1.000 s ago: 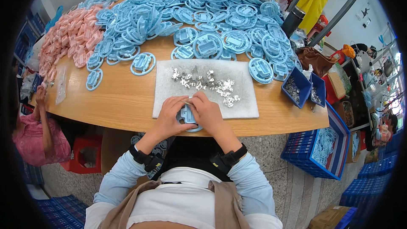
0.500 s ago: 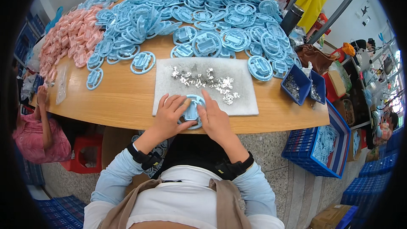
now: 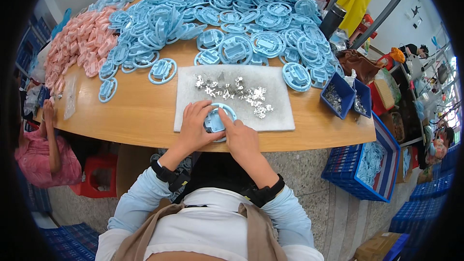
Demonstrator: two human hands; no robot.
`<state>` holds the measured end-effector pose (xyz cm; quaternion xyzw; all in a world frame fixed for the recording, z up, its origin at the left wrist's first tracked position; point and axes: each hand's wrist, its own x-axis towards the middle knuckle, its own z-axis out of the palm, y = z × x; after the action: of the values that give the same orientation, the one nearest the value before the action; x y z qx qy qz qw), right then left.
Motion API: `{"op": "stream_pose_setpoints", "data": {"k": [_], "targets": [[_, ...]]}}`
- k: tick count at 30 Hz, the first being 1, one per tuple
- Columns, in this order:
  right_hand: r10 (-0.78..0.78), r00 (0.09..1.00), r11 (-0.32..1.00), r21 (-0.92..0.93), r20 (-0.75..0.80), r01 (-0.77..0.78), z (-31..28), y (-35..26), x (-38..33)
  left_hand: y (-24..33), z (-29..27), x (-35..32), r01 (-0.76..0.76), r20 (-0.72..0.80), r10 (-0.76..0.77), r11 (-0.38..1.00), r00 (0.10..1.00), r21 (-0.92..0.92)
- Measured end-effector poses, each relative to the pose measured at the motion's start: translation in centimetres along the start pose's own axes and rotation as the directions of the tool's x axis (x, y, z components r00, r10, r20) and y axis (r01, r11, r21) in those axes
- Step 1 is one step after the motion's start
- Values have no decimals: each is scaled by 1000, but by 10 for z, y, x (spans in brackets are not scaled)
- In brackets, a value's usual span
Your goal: Sort metal clips and fit them into circular blue plastic components as part of an assembly process.
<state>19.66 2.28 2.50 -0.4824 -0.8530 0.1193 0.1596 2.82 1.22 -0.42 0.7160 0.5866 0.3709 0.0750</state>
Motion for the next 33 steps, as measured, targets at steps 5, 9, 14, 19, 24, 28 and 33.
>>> {"op": "stream_pose_setpoints", "data": {"k": [5, 9, 14, 19, 24, 28, 33], "targets": [[-126, 985, 982, -157, -121, 107, 9, -7, -2, 1, -3, -1, 5, -10, -5, 1000, 1000, 7], [-165, 969, 972, -199, -185, 127, 10, -10, -1, -1, -1, -1, 5, -6, -5, 1000, 1000, 14], [-149, 956, 972, -217, -252, 95, 12, -12, 0, -1, 0, 0, -2, -14, 2, 1000, 1000, 14], [-159, 959, 968, -230, -235, 104, 13, -12, 0, -2, 0, 0, 0, -16, 0, 1000, 1000, 25], [-181, 952, 965, -230, -245, 125, 12, -11, -2, -1, 0, -1, 3, -17, -2, 1000, 1000, 22], [-252, 954, 907, -384, -163, 175, 14, -19, -1, -2, 0, -2, 4, -16, -4, 1000, 1000, 17], [-326, 942, 727, -659, -87, 191, 27, -24, -2, -7, 9, -1, -16, -33, 16, 1000, 999, 5]]}}
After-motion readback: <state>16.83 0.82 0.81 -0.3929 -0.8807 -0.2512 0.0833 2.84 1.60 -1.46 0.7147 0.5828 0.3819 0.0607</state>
